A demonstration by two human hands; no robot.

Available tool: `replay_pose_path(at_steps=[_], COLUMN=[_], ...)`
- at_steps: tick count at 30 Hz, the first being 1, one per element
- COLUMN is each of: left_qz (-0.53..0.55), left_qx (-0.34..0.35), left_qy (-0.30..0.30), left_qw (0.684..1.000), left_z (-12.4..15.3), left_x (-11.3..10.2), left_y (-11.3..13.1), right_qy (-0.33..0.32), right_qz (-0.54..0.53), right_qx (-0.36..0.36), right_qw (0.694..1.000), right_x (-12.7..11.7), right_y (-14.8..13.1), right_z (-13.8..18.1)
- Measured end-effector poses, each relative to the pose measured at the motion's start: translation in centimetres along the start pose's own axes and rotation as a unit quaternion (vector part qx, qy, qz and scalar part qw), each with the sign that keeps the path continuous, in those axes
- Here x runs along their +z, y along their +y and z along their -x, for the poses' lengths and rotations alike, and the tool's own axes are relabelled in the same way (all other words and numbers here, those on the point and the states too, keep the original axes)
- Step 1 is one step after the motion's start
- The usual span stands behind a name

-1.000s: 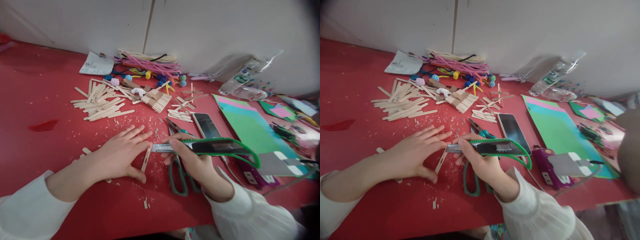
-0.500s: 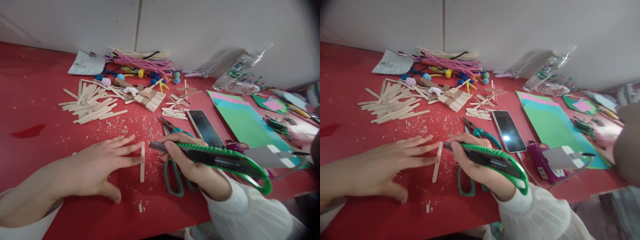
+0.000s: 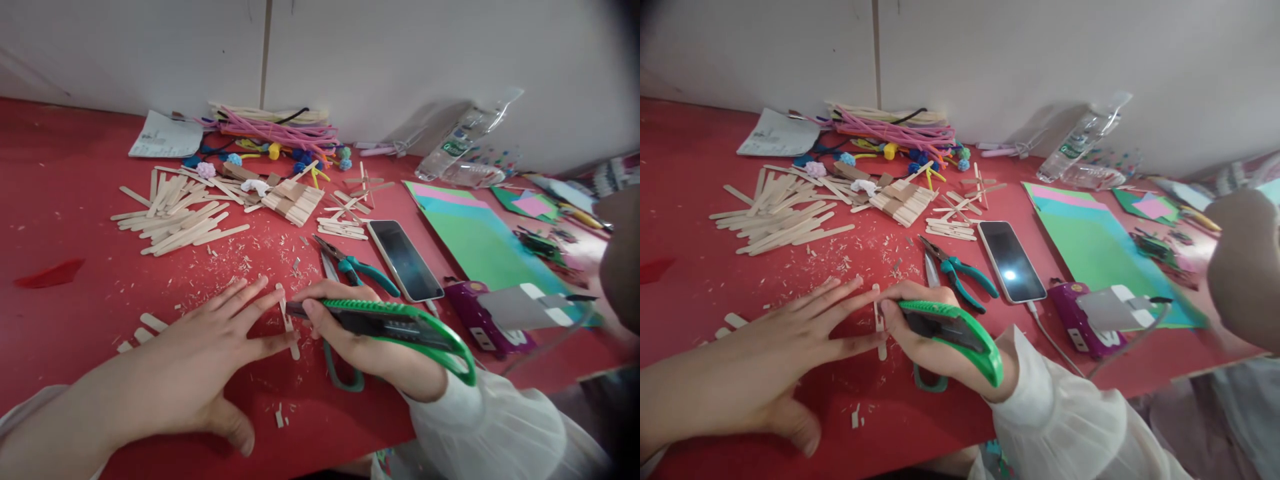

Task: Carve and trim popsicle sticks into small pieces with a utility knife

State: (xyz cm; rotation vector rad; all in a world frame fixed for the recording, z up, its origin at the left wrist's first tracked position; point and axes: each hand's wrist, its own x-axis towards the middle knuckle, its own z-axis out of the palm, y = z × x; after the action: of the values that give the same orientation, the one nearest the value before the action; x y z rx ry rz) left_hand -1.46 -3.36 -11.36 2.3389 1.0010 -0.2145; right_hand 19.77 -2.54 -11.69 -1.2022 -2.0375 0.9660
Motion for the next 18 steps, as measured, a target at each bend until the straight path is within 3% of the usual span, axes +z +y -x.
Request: replay_pose_path(at_steps=[18], left_qz=[0.006], left_qx=[-0.014], left_qy=[0.021], left_qw=[1.000], left_z=[-0.5], left_x=[0.9], left_y=[0.5], right_qy=[0.030], right_qz=[0.052], right_qx=[-0.029], right_qw=[0.998], right_x=[1.2], right_y=[0.4], right_z=[0.7])
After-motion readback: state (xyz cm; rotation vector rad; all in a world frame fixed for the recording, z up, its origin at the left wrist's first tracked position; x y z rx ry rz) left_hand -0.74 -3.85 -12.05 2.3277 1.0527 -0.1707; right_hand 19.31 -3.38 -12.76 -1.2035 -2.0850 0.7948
